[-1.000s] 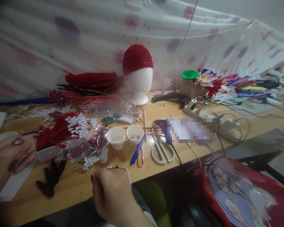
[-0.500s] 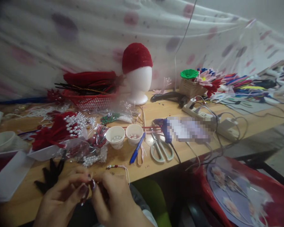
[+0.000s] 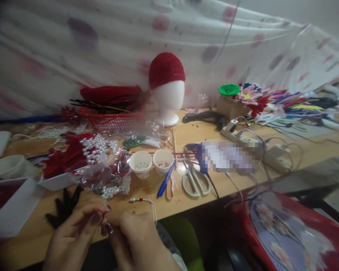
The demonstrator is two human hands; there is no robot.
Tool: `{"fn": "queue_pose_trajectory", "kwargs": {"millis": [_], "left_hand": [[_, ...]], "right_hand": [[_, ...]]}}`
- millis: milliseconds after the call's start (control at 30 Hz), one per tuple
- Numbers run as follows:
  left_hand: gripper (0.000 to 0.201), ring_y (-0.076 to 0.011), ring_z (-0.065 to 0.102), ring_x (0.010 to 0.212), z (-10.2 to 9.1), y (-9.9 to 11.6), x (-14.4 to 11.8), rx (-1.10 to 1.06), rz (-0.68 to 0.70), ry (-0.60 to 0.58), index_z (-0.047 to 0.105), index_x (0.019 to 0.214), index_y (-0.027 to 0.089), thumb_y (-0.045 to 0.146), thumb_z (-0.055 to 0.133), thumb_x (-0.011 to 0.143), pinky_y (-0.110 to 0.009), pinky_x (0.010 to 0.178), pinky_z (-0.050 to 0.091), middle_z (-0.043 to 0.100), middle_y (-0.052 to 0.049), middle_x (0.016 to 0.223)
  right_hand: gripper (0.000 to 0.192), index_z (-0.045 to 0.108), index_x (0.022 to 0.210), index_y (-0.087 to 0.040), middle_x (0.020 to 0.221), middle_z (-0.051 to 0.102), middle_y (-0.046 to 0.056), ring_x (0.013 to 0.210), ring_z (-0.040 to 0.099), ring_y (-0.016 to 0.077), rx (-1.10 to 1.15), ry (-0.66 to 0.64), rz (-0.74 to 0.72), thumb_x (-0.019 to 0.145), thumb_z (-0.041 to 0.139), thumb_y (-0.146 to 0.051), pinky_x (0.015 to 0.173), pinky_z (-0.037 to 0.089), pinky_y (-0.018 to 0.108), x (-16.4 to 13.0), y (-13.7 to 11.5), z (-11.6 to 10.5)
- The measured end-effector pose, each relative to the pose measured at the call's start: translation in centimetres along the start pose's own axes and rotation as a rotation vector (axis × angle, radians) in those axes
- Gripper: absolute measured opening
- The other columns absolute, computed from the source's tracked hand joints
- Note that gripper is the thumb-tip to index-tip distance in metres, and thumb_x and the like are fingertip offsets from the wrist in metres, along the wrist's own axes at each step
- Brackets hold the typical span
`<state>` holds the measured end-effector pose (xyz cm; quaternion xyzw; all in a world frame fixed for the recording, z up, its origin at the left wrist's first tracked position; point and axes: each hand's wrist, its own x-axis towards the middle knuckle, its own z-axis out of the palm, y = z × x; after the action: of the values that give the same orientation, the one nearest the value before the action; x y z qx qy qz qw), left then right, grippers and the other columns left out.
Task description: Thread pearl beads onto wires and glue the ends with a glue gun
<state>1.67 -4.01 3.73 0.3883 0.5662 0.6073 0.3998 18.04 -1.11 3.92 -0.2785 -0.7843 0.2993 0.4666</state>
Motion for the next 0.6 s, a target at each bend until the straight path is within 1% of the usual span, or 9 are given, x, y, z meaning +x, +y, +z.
{"fn": "queue_pose_trajectory", "kwargs": {"millis": [100, 200, 233, 267, 333, 433, 500, 567, 600], "left_hand": [[0.024, -0.0129, 0.059, 0.063, -1.2, 1.9, 1.2, 0.126, 0.136, 0.180, 0.080, 0.087, 0.025, 0.049, 0.079, 0.088, -0.024, 0.060, 0.055, 0.074, -0.001, 0.095], [0.016, -0.0135, 0.063, 0.070, -3.3, 4.5, 3.3, 0.310, 0.242, 0.353, 0.080, 0.098, 0.028, 0.041, 0.076, 0.089, -0.023, 0.063, 0.054, 0.078, 0.000, 0.106], [0.017, -0.0146, 0.065, 0.072, -3.9, 5.4, 4.2, 0.396, 0.289, 0.381, 0.080, 0.099, 0.028, 0.040, 0.075, 0.089, -0.024, 0.066, 0.054, 0.079, 0.001, 0.106], [0.018, -0.0158, 0.068, 0.075, -4.4, 6.1, 5.1, 0.493, 0.328, 0.373, 0.081, 0.100, 0.028, 0.040, 0.072, 0.090, -0.026, 0.070, 0.055, 0.080, 0.000, 0.106], [0.023, -0.0195, 0.071, 0.080, -5.0, 7.2, 7.0, 0.695, 0.331, 0.250, 0.080, 0.104, 0.026, 0.038, 0.065, 0.092, -0.030, 0.078, 0.056, 0.082, -0.001, 0.105], [0.031, -0.0271, 0.075, 0.093, -5.1, 8.0, 9.3, 0.930, 0.204, 0.019, 0.080, 0.107, 0.021, 0.031, 0.054, 0.092, -0.039, 0.091, 0.054, 0.084, -0.007, 0.106], [0.031, -0.0281, 0.076, 0.088, -5.1, 8.3, 10.1, 0.977, 0.132, -0.093, 0.081, 0.102, 0.020, 0.030, 0.054, 0.090, -0.039, 0.087, 0.055, 0.085, -0.006, 0.096], [0.026, -0.0259, 0.077, 0.078, -5.1, 8.4, 10.5, 0.963, 0.094, -0.193, 0.083, 0.094, 0.023, 0.030, 0.059, 0.087, -0.035, 0.080, 0.057, 0.084, -0.002, 0.084], [0.024, -0.0248, 0.077, 0.076, -5.1, 8.5, 10.5, 0.955, 0.078, -0.246, 0.084, 0.092, 0.024, 0.029, 0.061, 0.086, -0.034, 0.079, 0.057, 0.085, -0.001, 0.083]], "right_hand": [[0.018, 0.062, 0.113, -0.026, 0.081, 0.075, 0.001, 0.066, 0.071, 0.0161, -0.058, 0.069, -0.012, 0.104, 0.050, -0.018, 0.063, 0.054, 0.022, -0.5, 0.9, 0.4], [0.022, 0.060, 0.115, -0.025, 0.085, 0.074, 0.002, 0.071, 0.071, 0.0159, -0.063, -0.005, 0.023, 0.103, 0.049, -0.011, 0.066, 0.053, 0.023, -0.6, 1.7, 0.6], [0.023, 0.060, 0.114, -0.024, 0.084, 0.073, 0.002, 0.071, 0.071, 0.0157, -0.057, -0.029, 0.025, 0.102, 0.047, -0.009, 0.065, 0.052, 0.023, -0.5, 1.9, 0.6], [0.024, 0.059, 0.113, -0.024, 0.083, 0.072, 0.002, 0.071, 0.070, 0.0156, -0.054, -0.045, 0.019, 0.102, 0.046, -0.008, 0.065, 0.051, 0.023, -0.3, 2.1, 0.7], [0.024, 0.058, 0.111, -0.024, 0.082, 0.071, 0.001, 0.070, 0.070, 0.0157, -0.087, -0.057, -0.005, 0.102, 0.044, -0.006, 0.066, 0.050, 0.024, -0.1, 2.4, 0.9], [0.022, 0.057, 0.110, -0.025, 0.080, 0.071, 0.000, 0.067, 0.069, 0.0160, -0.157, -0.048, -0.038, 0.104, 0.044, -0.008, 0.065, 0.048, 0.026, 0.1, 2.9, 1.3], [0.021, 0.057, 0.110, -0.025, 0.079, 0.071, 0.000, 0.065, 0.068, 0.0155, -0.141, -0.027, -0.021, 0.107, 0.043, -0.011, 0.064, 0.047, 0.026, 0.0, 3.1, 1.7], [0.021, 0.060, 0.108, -0.026, 0.079, 0.070, 0.000, 0.066, 0.069, 0.0155, -0.095, 0.016, 0.024, 0.110, 0.042, -0.016, 0.064, 0.048, 0.025, 0.0, 2.9, 1.8], [0.021, 0.062, 0.106, -0.026, 0.078, 0.070, 0.000, 0.067, 0.069, 0.0156, -0.070, 0.050, 0.054, 0.111, 0.042, -0.020, 0.064, 0.049, 0.025, 0.1, 2.7, 1.8]]}}
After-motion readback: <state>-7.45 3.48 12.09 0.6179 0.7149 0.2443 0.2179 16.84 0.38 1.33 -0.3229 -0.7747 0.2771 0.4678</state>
